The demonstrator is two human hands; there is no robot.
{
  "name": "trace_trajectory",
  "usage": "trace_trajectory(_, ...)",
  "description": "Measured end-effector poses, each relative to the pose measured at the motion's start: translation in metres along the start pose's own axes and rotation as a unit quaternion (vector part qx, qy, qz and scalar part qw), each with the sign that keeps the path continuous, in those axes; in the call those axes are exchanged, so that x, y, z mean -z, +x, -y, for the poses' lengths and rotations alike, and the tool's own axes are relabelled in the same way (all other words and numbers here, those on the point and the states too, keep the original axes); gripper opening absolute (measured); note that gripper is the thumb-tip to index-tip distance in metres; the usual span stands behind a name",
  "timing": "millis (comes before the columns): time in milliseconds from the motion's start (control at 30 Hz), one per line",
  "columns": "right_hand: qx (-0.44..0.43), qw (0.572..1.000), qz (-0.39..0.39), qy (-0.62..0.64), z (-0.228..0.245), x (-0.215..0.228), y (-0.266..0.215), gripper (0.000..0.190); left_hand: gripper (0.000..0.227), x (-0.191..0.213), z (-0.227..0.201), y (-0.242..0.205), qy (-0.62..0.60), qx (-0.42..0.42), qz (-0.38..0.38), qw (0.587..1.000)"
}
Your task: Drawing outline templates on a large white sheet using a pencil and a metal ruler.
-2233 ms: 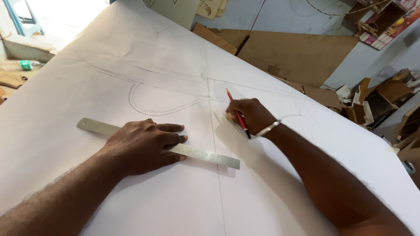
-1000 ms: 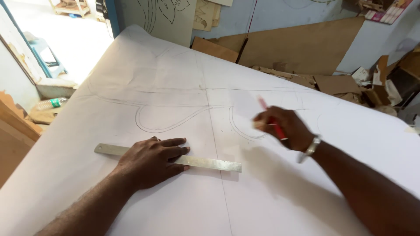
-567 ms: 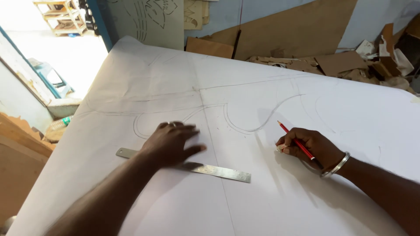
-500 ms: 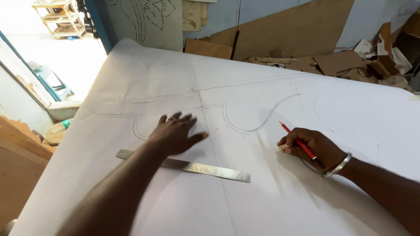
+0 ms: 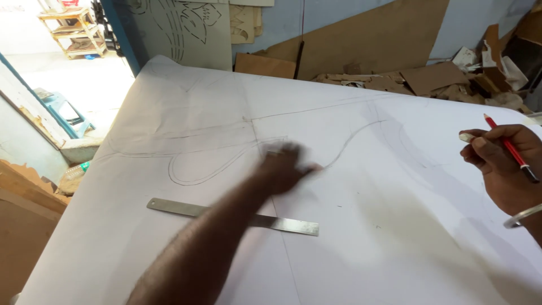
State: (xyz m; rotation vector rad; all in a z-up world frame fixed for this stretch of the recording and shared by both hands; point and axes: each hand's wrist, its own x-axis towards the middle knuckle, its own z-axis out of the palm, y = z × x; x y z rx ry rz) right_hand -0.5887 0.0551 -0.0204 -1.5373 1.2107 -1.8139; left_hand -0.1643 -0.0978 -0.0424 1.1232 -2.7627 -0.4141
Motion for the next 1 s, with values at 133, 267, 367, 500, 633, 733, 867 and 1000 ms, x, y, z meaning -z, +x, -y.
trace_trajectory(133,0.007,1.000,-0.020,-0.022,0.001,0.010,-0.004,0.014,0.087,-0.027,-0.010,0.006,0.048,-0.019,0.011,0.999)
trace_trajectory(267,0.008,1.000,-0.009,-0.017,0.011,0.002,-0.013,0.013,0.074,-0.099,-0.095,0.009,0.061,-0.247,0.066,0.965)
trace_trajectory(367,0.026,0.999,0.025,0.002,0.018,0.002,-0.018,0.012,0.074,-0.073,-0.112,-0.032,0.005,-0.302,0.071,0.951)
trace_trajectory(500,0.033,0.997,0.062,-0.033,0.021,0.003,-0.047,0.009,0.072,0.001,-0.098,-0.106,-0.061,-0.300,0.052,0.950)
trace_trajectory(633,0.028,0.992,0.092,-0.086,0.011,0.013,-0.076,0.010,0.061,0.045,-0.012,-0.151,0.088,-0.022,0.007,0.996)
trace_trajectory(733,-0.009,0.985,0.100,-0.142,0.016,0.010,-0.100,0.013,0.046,0.070,-0.014,-0.190,0.112,0.083,0.088,0.986)
trace_trajectory(867,-0.063,0.973,0.122,-0.185,0.037,-0.012,-0.110,0.017,0.038,0.011,0.062,-0.234,0.134,-0.048,-0.101,0.985)
trace_trajectory(1000,-0.090,0.952,0.189,-0.224,0.033,-0.021,-0.117,0.021,0.051,0.030,0.048,-0.257,0.278,-0.062,-0.014,0.958)
